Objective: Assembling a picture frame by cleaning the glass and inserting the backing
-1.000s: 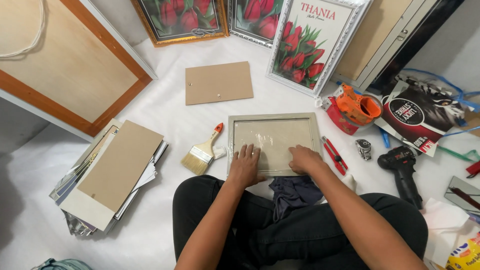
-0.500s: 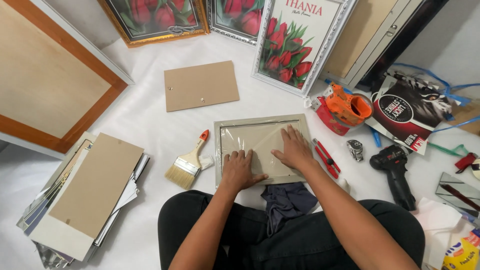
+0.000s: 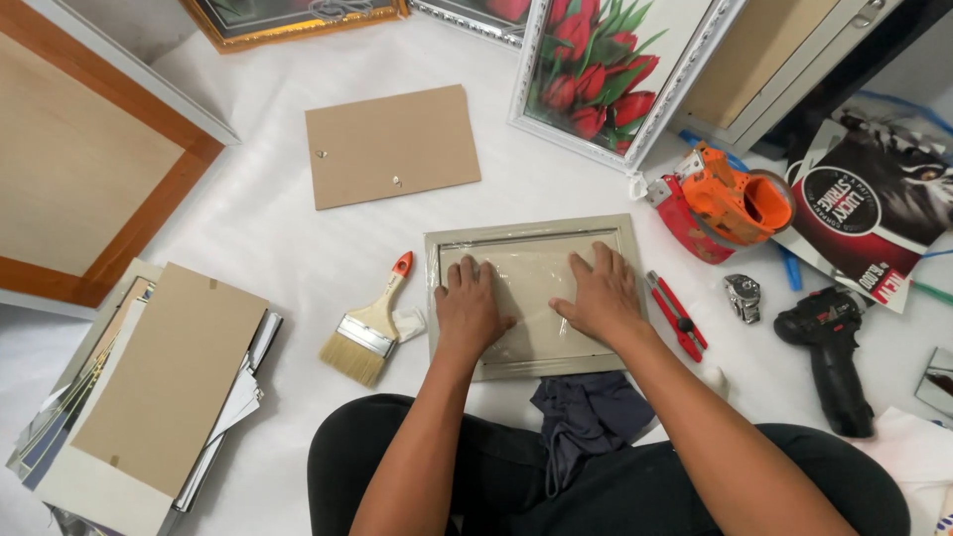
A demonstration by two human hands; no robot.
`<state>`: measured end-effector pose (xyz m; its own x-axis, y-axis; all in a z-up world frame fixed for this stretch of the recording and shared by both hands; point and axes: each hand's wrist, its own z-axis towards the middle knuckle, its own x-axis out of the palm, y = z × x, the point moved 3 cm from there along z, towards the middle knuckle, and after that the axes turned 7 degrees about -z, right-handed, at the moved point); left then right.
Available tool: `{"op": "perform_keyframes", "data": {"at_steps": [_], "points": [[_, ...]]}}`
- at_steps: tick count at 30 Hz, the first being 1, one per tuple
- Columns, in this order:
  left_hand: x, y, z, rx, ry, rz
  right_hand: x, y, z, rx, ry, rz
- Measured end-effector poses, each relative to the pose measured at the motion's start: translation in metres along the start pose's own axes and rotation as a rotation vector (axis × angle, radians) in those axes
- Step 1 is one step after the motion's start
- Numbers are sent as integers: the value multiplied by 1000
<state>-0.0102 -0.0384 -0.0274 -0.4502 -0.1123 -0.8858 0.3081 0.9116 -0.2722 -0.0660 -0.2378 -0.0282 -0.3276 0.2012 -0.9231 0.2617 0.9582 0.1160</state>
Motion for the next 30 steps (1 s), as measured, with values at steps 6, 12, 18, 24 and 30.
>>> {"op": "perform_keyframes", "data": {"at_steps": [6, 12, 18, 24, 30], "points": [[3, -2, 4, -17, 45, 30, 10, -3, 9, -18, 105, -20], [-10, -21, -10, 12, 119, -60, -1, 7, 3, 4, 187, 8], [-3, -20, -9, -3, 192, -71, 26, 20, -4, 82, 190, 118], [-7, -26, -14, -15, 243, -126, -5, 31, -17, 125, 224, 127], [-2, -23, -13, -53, 265, -171, 0, 27, -17, 178, 288, 174]]}}
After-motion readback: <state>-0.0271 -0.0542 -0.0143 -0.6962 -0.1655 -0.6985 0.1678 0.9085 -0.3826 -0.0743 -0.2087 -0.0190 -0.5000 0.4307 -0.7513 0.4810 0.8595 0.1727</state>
